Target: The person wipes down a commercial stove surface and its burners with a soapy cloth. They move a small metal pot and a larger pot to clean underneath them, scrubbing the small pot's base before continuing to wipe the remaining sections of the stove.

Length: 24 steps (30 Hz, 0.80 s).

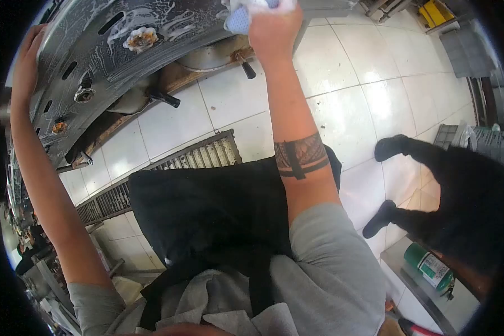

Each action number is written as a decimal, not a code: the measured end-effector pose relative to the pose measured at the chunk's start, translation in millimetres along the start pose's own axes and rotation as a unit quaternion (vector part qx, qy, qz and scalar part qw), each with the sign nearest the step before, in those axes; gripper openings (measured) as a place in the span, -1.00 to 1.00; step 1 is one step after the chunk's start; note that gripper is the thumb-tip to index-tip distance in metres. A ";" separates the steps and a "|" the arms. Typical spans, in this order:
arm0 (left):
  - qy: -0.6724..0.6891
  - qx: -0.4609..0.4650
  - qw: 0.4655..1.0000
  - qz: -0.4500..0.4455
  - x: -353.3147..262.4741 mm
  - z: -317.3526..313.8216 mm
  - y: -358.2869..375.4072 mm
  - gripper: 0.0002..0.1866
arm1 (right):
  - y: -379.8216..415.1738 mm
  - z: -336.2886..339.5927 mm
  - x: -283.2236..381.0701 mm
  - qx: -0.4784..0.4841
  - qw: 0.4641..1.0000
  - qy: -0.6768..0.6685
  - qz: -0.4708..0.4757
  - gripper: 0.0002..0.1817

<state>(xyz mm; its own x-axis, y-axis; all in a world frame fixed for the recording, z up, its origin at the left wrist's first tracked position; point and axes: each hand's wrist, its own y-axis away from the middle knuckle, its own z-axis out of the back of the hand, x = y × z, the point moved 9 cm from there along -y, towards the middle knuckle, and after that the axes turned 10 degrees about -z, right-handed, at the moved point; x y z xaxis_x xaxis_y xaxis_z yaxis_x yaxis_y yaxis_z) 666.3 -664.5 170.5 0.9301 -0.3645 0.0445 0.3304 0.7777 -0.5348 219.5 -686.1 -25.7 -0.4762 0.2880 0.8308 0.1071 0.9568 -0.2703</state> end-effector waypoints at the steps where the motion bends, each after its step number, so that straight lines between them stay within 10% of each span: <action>1: -0.002 -0.002 1.000 0.002 1.4 0.9 -0.1 -0.57 | 3.5 -2.2 0.8 0.004 1.000 -0.001 0.001 -0.78; 8: 0.030 0.030 0.999 -0.019 -9.8 3.2 -0.3 -0.60 | 13.7 8.6 24.9 -0.115 0.966 0.211 0.094 -0.71; 11: 0.078 0.009 0.991 0.112 -78.7 19.0 -3.3 -0.55 | 31.0 -0.2 8.8 -0.102 0.963 0.200 0.148 -0.70; 15: 0.103 -0.034 0.990 0.095 -66.6 14.8 -3.1 -0.58 | 11.7 -8.9 11.6 -0.038 0.998 0.022 -0.040 -0.67; 19: -0.006 0.020 1.000 0.010 -7.6 1.7 -0.3 -0.61 | 14.0 12.7 -20.5 -0.034 0.985 0.016 0.170 -0.73; 24: -0.003 0.024 0.998 0.051 -1.7 -0.4 4.4 -0.56 | 14.5 -4.0 0.2 -0.031 0.997 -0.067 0.023 -0.78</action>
<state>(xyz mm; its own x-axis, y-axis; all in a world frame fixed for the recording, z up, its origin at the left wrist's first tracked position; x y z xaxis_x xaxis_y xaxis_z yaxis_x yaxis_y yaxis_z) 666.1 -660.7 167.8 0.9602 -0.2794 -0.0018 0.2419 0.8345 -0.4951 224.4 -672.1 -27.5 -0.5819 0.3273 0.7445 0.1832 0.9447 -0.2721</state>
